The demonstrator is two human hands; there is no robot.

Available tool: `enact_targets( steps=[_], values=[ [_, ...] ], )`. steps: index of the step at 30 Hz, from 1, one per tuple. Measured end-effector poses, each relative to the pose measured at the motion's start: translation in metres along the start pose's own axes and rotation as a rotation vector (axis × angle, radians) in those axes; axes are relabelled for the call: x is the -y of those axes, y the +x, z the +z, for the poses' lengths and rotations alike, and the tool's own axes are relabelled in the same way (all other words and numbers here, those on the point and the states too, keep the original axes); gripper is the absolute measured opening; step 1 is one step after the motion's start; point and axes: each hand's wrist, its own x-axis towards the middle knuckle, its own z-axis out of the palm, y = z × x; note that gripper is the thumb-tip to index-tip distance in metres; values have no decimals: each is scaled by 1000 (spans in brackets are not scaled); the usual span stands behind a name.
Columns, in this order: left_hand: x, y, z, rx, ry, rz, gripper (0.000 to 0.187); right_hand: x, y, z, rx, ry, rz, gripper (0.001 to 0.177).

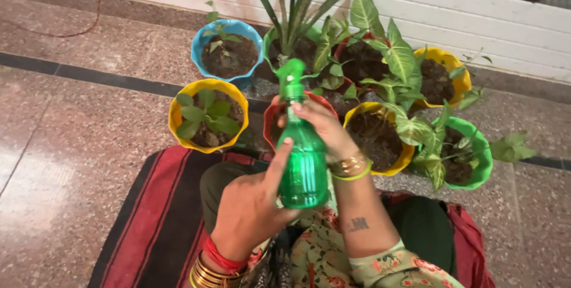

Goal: The person sits on the floor and uses a green spray bottle to mist water onto several potted plants arranged in a circle. The person repeatedly pumps the spray bottle and directs the mist over the leaves and soil of each pot.

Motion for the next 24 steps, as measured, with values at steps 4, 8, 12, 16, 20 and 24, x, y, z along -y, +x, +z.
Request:
enact_targets(
  steps=[4,8,12,16,20,24],
  values=[
    [-19,2,17,13,-51,140,100,20,-44,-22,-108,-195,-21,45],
    [-36,3,37,72,-63,179,109,6,-65,-50,-115,-141,63,46],
    [-44,1,51,141,-10,139,109,-23,-75,-63,-173,6,114,44],
    [-45,3,65,188,-18,206,109,-24,-95,-70,-138,50,-40,51],
    [-43,6,85,298,-55,276,108,-9,-138,-79,-218,54,-159,54],
    [-37,14,112,226,-168,422,108,-3,-170,-98,-238,109,-273,63]
  ],
)
